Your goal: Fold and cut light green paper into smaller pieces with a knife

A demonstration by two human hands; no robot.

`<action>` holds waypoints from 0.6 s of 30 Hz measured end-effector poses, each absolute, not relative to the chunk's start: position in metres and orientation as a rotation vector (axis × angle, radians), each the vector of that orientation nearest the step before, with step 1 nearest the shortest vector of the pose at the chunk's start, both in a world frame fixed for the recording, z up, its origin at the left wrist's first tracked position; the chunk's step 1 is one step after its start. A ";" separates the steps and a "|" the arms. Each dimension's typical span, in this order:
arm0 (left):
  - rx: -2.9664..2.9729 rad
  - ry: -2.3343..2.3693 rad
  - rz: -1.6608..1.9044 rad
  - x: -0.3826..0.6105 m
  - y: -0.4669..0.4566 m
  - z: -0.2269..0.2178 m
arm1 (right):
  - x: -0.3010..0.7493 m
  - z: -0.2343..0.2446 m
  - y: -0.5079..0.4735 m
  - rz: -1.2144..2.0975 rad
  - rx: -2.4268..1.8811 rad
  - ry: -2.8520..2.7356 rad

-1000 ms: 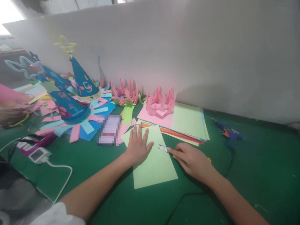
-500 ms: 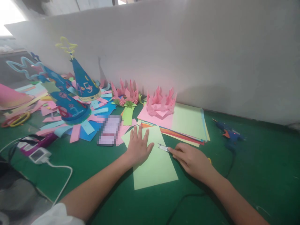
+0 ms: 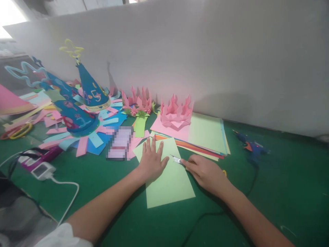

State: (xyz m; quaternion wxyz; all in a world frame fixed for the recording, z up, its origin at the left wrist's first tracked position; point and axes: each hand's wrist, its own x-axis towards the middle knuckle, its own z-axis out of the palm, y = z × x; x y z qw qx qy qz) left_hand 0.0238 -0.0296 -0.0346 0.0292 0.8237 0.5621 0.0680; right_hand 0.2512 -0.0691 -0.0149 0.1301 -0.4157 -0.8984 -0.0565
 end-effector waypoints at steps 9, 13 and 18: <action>2.550 1.738 0.231 0.023 -0.030 -0.036 | 0.245 -0.014 -0.062 -0.250 -1.204 -2.628; 2.557 1.738 0.245 0.023 -0.029 -0.037 | 0.242 -0.016 -0.057 -0.259 -1.194 -2.628; 2.561 1.736 0.236 0.023 -0.030 -0.038 | 0.236 -0.018 -0.055 -0.343 -1.197 -2.586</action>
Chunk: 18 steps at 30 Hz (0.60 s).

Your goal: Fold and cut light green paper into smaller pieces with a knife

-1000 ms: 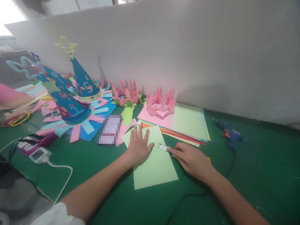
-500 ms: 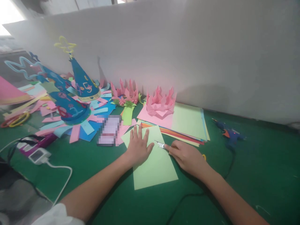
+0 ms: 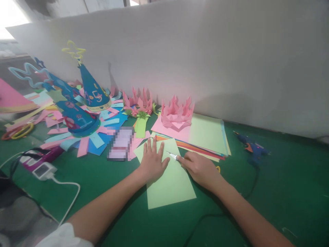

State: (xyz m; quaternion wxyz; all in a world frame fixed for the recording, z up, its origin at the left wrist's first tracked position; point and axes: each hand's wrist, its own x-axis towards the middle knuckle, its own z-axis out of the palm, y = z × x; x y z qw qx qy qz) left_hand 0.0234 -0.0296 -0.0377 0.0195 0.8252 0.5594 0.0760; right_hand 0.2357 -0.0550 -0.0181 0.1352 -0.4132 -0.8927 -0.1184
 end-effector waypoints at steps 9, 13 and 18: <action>2.576 1.720 0.279 0.022 -0.030 -0.039 | 0.231 -0.017 -0.057 -0.366 -1.200 -2.541; 2.574 1.665 0.289 0.023 -0.033 -0.036 | 0.238 -0.013 -0.059 -0.300 -1.132 -2.589; 2.567 1.621 0.265 0.025 -0.041 -0.032 | 0.250 -0.014 -0.061 -0.227 -1.090 -2.617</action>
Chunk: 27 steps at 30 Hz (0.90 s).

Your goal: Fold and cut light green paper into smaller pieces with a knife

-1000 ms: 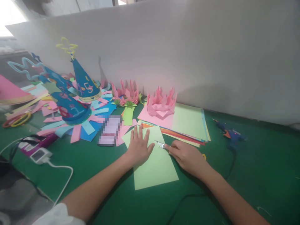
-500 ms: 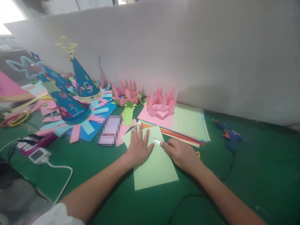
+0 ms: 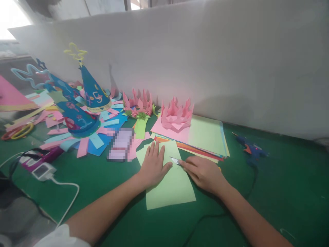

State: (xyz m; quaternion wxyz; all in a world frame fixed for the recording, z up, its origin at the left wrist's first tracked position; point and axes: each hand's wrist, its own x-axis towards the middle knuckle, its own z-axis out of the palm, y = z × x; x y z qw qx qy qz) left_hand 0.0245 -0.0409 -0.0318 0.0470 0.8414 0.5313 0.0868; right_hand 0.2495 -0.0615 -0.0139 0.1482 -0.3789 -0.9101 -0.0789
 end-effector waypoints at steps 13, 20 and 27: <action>2.656 1.561 0.217 0.015 -0.041 -0.036 | 0.253 -0.013 -0.065 -0.170 -1.072 -2.614; 2.705 1.576 0.199 0.017 -0.041 -0.042 | 0.253 -0.016 -0.064 -0.180 -1.076 -2.620; 2.717 1.573 0.228 0.016 -0.040 -0.044 | 0.254 -0.016 -0.064 -0.183 -1.096 -2.607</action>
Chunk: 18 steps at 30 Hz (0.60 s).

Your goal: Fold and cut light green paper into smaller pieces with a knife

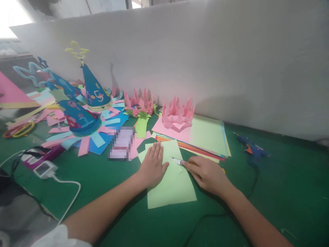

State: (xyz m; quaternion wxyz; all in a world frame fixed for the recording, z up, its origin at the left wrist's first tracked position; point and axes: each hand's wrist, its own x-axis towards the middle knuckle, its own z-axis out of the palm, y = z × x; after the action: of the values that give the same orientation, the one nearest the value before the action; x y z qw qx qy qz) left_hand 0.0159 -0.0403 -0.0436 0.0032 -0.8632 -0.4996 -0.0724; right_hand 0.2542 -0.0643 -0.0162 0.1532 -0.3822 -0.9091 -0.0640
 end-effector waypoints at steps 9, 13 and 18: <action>-2.710 -1.560 -0.217 0.016 -0.041 -0.044 | 0.245 -0.016 -0.059 -0.221 -1.112 -2.629; -2.712 -1.558 -0.229 0.017 -0.040 -0.045 | 0.239 -0.015 -0.055 -0.254 -1.119 -2.608; -2.709 -1.572 -0.227 0.018 -0.040 -0.044 | 0.236 -0.016 -0.055 -0.281 -1.133 -2.595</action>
State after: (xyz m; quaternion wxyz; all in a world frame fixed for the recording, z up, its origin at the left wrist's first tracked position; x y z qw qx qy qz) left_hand 0.0178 -0.0403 -0.0443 0.0007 -0.8626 -0.5006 -0.0722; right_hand 0.2361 -0.0546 -0.0157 0.1476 -0.3937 -0.9021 -0.0975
